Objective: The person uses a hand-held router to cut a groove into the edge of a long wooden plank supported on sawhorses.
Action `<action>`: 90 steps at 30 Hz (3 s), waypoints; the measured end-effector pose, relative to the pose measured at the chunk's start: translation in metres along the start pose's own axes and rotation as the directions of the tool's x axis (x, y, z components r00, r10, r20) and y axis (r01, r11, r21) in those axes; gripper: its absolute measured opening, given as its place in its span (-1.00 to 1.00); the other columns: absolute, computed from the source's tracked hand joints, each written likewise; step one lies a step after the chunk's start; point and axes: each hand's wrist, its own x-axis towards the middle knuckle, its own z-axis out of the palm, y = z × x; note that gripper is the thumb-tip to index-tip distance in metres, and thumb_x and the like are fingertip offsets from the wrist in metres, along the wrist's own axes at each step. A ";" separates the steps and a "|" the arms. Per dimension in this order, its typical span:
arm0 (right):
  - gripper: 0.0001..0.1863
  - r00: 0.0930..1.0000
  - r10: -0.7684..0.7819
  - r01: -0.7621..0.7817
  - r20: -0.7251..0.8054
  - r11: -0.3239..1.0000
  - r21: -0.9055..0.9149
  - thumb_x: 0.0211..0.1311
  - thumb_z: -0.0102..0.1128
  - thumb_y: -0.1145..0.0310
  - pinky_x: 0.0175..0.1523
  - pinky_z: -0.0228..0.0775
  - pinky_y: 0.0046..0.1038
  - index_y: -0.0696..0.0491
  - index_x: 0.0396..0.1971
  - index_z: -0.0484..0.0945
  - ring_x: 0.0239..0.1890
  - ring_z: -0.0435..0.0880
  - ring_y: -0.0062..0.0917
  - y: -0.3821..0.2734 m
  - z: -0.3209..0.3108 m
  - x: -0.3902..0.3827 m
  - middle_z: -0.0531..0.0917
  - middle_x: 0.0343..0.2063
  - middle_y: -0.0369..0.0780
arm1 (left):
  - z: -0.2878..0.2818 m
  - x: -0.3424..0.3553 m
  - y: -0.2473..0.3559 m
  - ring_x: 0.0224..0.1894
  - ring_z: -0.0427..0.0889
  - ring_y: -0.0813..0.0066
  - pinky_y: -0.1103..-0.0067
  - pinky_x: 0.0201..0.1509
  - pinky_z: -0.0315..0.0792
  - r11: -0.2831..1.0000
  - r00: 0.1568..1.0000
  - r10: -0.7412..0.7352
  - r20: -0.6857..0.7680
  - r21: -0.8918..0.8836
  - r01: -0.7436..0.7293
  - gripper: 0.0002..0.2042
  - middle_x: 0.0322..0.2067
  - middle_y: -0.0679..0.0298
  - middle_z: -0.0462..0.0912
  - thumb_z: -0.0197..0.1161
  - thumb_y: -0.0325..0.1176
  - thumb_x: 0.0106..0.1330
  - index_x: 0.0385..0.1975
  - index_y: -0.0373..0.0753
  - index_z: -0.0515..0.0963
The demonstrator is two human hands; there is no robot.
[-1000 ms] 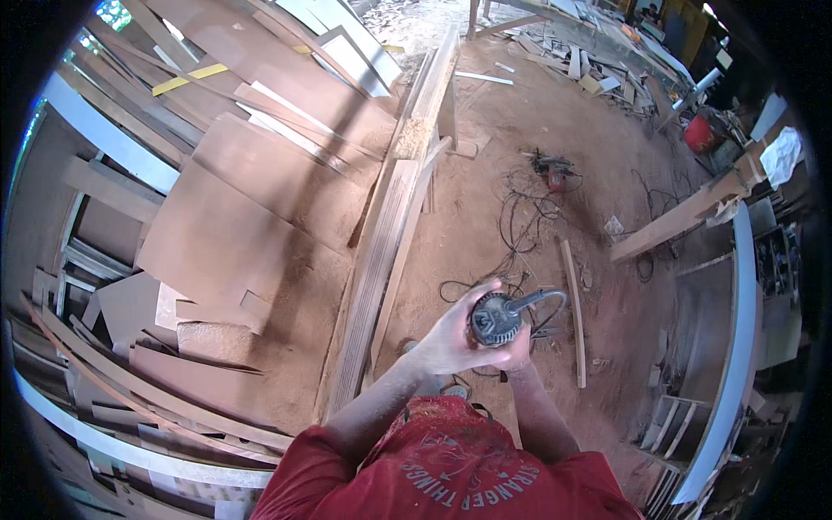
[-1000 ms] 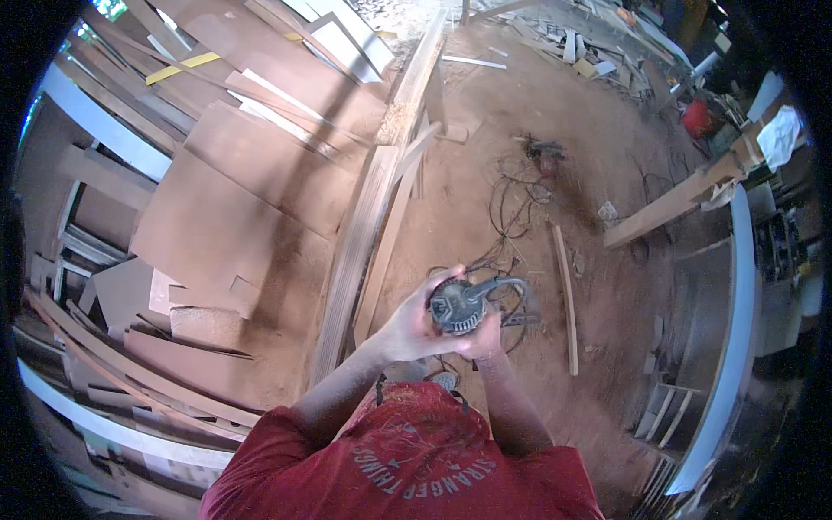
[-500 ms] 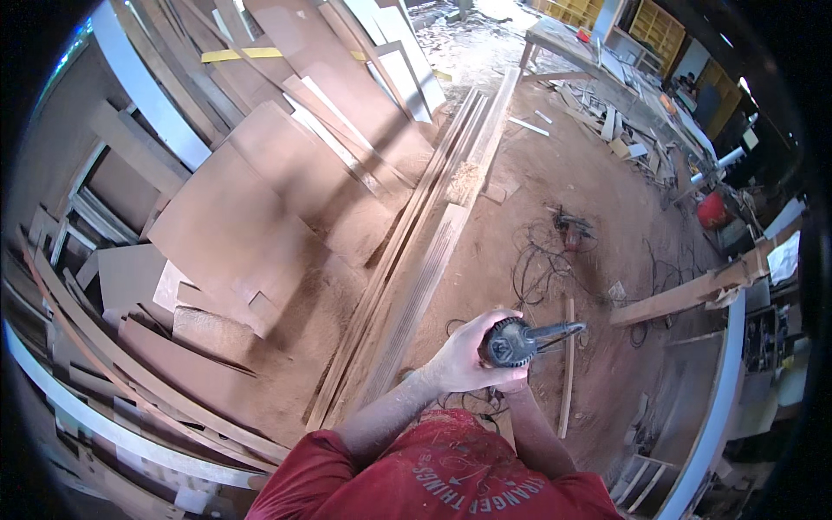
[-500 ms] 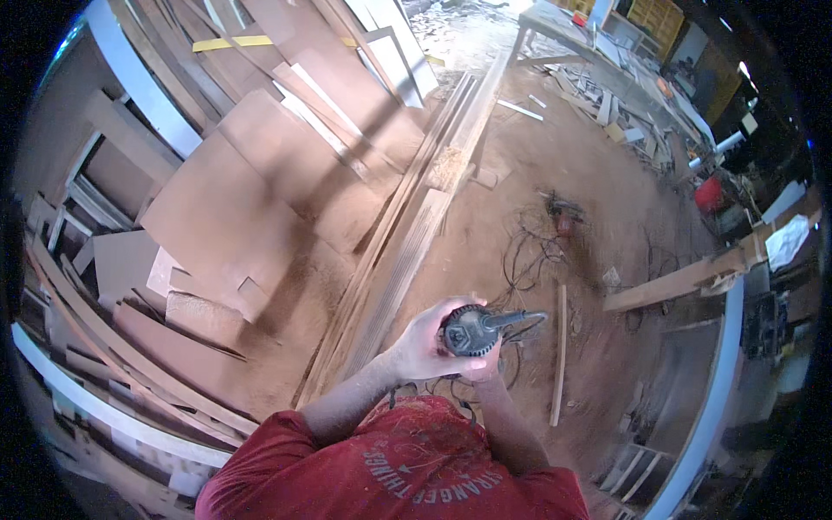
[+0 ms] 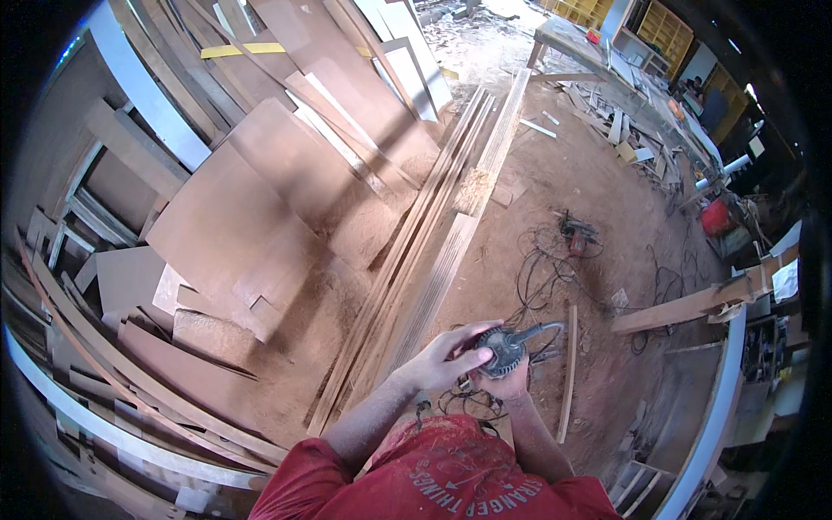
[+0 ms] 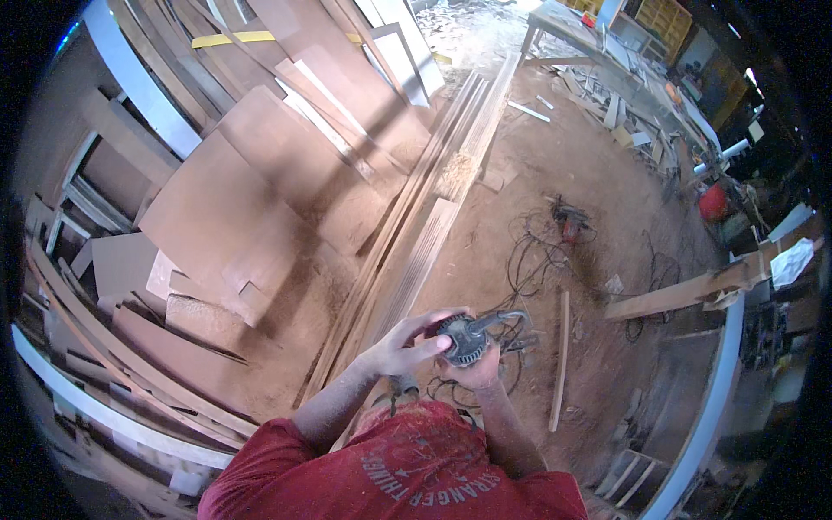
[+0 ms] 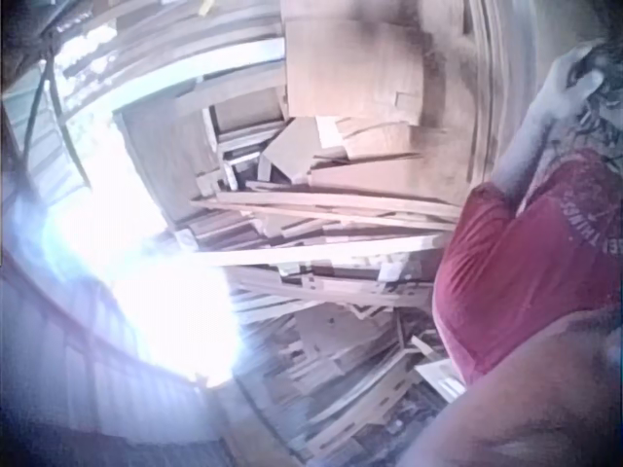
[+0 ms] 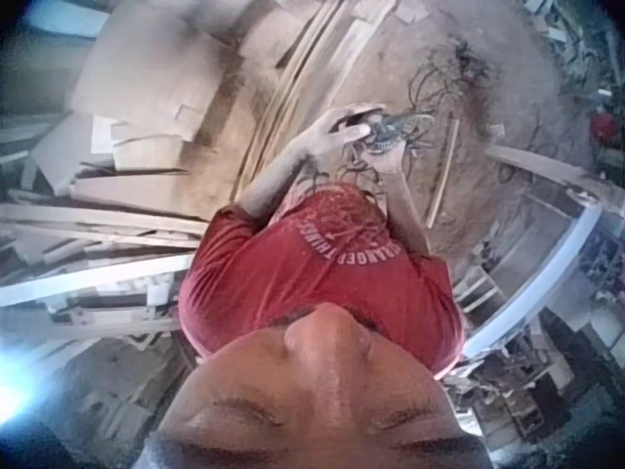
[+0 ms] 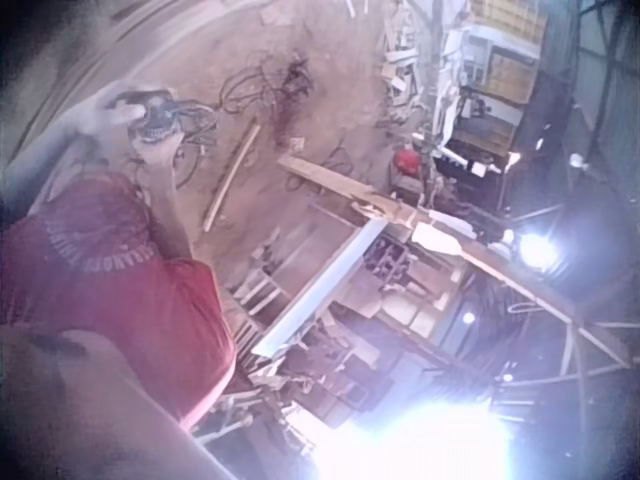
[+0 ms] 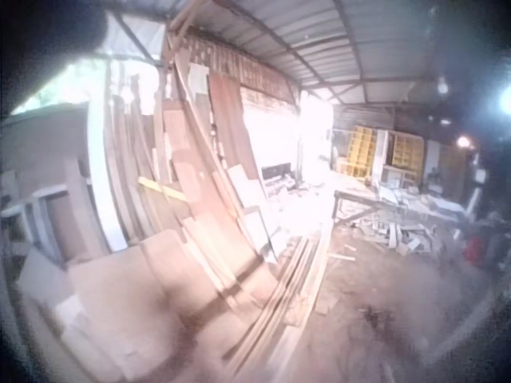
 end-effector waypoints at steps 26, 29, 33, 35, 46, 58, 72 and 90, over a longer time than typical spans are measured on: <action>-0.40 0.963 0.123 -0.119 -0.241 0.992 0.030 -0.03 0.84 0.35 0.12 0.73 -0.36 0.19 0.03 0.73 -0.08 0.84 -0.56 0.079 -0.177 -0.074 0.85 -0.12 -0.25 | 0.134 -0.075 -0.349 -0.02 0.86 0.17 0.34 0.18 0.64 0.737 0.719 -0.654 0.234 0.411 0.536 -0.51 -0.10 0.06 0.91 0.37 0.14 0.50 0.12 -0.14 0.84; -0.43 0.976 0.096 -0.101 -0.198 0.995 -0.016 -0.01 0.82 0.38 0.14 0.73 -0.36 0.18 0.02 0.75 -0.06 0.85 -0.56 0.089 -0.181 -0.079 0.86 -0.10 -0.25 | 0.124 -0.150 -0.360 -0.01 0.84 0.19 0.34 0.19 0.63 0.308 0.796 -0.601 -0.076 0.897 0.318 -0.51 -0.07 0.10 0.90 0.39 0.16 0.48 0.11 -0.10 0.85; -0.45 0.962 0.181 -0.144 -0.205 0.973 0.182 0.06 0.77 0.44 0.16 0.72 -0.32 0.16 0.05 0.68 -0.06 0.82 -0.56 0.069 -0.181 -0.065 0.82 -0.11 -0.27 | 0.074 -0.105 -0.319 0.02 0.82 0.21 0.29 0.25 0.62 0.527 0.568 -0.808 0.158 0.626 0.575 -0.56 -0.03 0.07 0.89 0.46 0.01 0.46 0.11 -0.19 0.81; -0.43 0.960 0.170 -0.133 -0.224 0.977 0.169 0.09 0.75 0.44 0.16 0.72 -0.30 0.15 0.07 0.62 -0.08 0.80 -0.57 0.094 -0.188 -0.058 0.79 -0.13 -0.29 | 0.056 -0.082 -0.280 -0.01 0.84 0.19 0.32 0.20 0.66 0.717 0.685 -0.651 -0.328 0.031 0.696 -0.64 -0.06 0.02 0.88 0.51 -0.07 0.46 0.04 -0.22 0.81; -0.61 0.931 0.104 -0.076 -0.351 0.993 0.092 0.16 0.71 0.49 0.14 0.69 -0.35 0.17 -0.04 0.74 -0.07 0.81 -0.58 0.139 -0.083 0.038 0.83 -0.12 -0.28 | -0.047 -0.110 -0.245 0.75 0.15 -0.08 -0.01 0.85 -0.21 0.318 0.716 -0.033 -0.697 0.672 0.669 -0.10 0.59 -0.07 0.40 0.64 -0.02 0.16 0.47 -0.27 0.39; -0.61 0.827 0.335 -0.253 -0.452 0.939 0.233 0.18 0.76 0.40 0.07 0.77 -0.36 0.19 -0.04 0.81 -0.10 0.90 -0.52 0.148 0.077 0.171 0.91 -0.14 -0.19 | -0.050 -0.102 -0.253 0.74 0.14 -0.15 -0.01 0.85 -0.15 0.429 0.808 -0.101 -0.580 0.708 0.561 -0.18 0.64 -0.12 0.30 0.57 -0.01 0.19 0.39 -0.25 0.38; -0.41 0.818 0.093 -0.254 -0.568 0.944 -0.212 -0.06 0.81 0.10 -0.01 0.80 -0.27 0.15 -0.08 0.79 -0.18 0.95 -0.33 0.181 0.111 0.201 0.90 -0.27 -0.11 | -0.057 -0.093 -0.230 0.75 0.08 -0.24 -0.07 0.83 -0.10 0.372 0.817 -0.145 -0.558 0.734 0.568 -0.18 0.63 -0.22 0.26 0.51 -0.06 0.24 0.42 -0.30 0.28; -0.31 0.824 0.042 -0.209 -0.565 0.950 -0.234 0.02 0.80 0.10 0.09 0.75 -0.30 0.21 0.08 0.74 -0.06 0.93 -0.38 0.179 0.062 0.301 0.92 -0.16 -0.10 | -0.057 -0.089 -0.224 0.74 0.10 -0.28 -0.07 0.82 -0.07 0.363 0.829 -0.155 -0.538 0.749 0.554 -0.18 0.61 -0.31 0.24 0.48 -0.06 0.29 0.45 -0.35 0.29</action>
